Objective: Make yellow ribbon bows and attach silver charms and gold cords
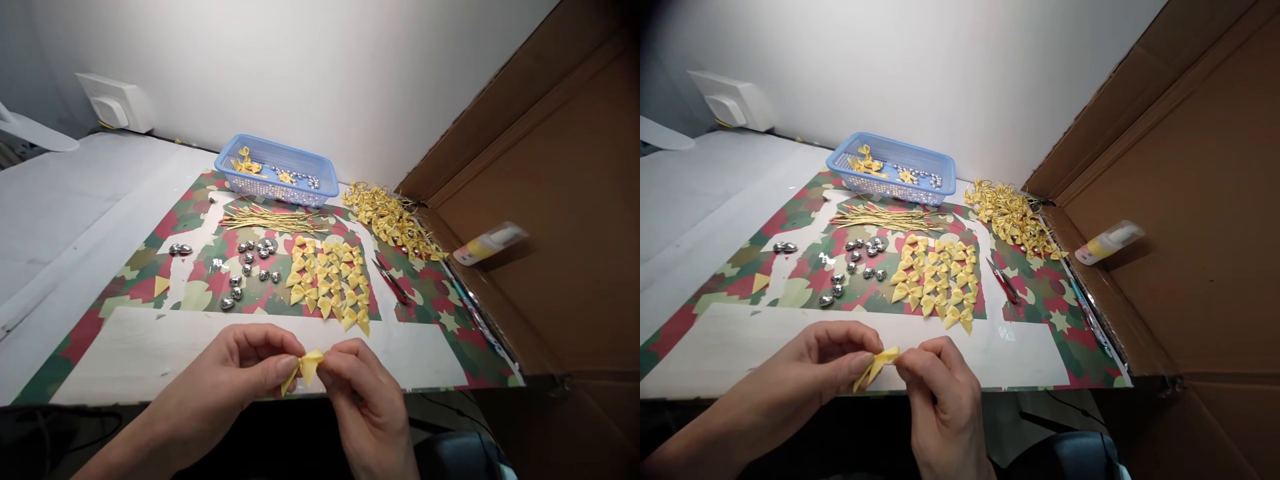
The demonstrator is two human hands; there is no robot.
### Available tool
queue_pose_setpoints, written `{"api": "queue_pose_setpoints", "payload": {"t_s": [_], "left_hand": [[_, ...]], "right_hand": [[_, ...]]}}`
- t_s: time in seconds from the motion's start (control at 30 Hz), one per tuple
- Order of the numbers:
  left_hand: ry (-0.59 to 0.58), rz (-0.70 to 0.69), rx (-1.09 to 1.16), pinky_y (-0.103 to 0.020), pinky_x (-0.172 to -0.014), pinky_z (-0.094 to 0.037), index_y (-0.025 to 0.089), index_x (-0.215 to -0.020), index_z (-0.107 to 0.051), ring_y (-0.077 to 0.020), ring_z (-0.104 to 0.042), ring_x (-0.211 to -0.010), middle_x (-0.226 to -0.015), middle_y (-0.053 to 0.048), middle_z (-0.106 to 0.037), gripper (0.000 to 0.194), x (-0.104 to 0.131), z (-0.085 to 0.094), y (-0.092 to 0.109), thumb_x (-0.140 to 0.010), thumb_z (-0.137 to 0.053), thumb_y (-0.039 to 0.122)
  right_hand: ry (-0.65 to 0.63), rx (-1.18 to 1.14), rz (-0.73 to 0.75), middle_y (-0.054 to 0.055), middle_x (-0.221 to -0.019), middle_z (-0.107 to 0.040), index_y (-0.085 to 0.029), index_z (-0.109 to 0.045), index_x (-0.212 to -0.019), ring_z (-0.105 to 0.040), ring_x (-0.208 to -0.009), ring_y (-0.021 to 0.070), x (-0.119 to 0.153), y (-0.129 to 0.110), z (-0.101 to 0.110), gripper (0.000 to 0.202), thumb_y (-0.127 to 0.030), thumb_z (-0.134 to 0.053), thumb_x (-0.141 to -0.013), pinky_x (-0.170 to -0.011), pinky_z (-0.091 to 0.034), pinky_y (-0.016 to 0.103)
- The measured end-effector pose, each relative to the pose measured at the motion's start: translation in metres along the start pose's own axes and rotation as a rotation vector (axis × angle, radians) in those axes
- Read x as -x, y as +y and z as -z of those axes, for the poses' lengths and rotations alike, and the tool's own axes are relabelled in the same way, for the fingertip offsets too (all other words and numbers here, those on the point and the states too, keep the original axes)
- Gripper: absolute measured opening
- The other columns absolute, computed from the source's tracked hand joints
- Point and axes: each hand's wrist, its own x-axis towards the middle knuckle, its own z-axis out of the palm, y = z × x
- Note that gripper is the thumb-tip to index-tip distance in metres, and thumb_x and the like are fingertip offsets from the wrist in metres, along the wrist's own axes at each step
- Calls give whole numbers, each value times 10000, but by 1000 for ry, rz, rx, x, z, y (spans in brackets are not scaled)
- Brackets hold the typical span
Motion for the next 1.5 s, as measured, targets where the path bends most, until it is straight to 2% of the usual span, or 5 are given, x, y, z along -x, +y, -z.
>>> {"api": "queue_pose_setpoints", "payload": {"t_s": [0.1, 0.27, 0.87, 1.27, 1.5], "left_hand": [[0, 55, 184, -132, -629, -487, 167, -853, -807, -73, -591, -657, -726, -2, -716, 119, -1, -3, 4, -808, -879, 251], [15, 90, 273, -116, -623, -512, 121, -813, -789, -60, -588, -629, -711, -10, -698, 122, 1, -6, 13, -810, -873, 210], [23, 51, 170, -136, -664, -504, 135, -832, -806, -77, -554, -670, -731, -9, -676, 129, 0, -6, 11, -818, -864, 249], [128, -20, 67, -182, -657, -482, 192, -832, -834, -111, -553, -688, -729, -5, -701, 171, -2, -7, 1, -750, -910, 322], [113, -25, 32, -201, -657, -466, 183, -848, -840, -117, -542, -681, -723, -9, -696, 163, -2, -6, -1, -780, -886, 324]], "right_hand": [[22, 4, 9, 15, -865, -615, -225, -689, -996, -621, -737, 129, -3, -6, -1, 216, -63, -546, -986, -653, -493, 224], [50, 52, 85, 35, -894, -623, -213, -699, -1071, -638, -762, 133, -6, -15, -3, 271, -14, -561, -950, -678, -524, 225], [35, 124, 114, 36, -842, -587, -201, -692, -1097, -616, -711, 150, -5, -14, -5, 290, -17, -541, -932, -625, -522, 255], [72, 152, 130, 30, -837, -573, -214, -689, -1103, -606, -699, 144, -5, -10, -1, 306, -9, -537, -935, -618, -525, 248], [58, 133, 100, 26, -830, -559, -212, -695, -1052, -593, -693, 142, -5, -9, 0, 266, -26, -535, -948, -615, -517, 245]]}}
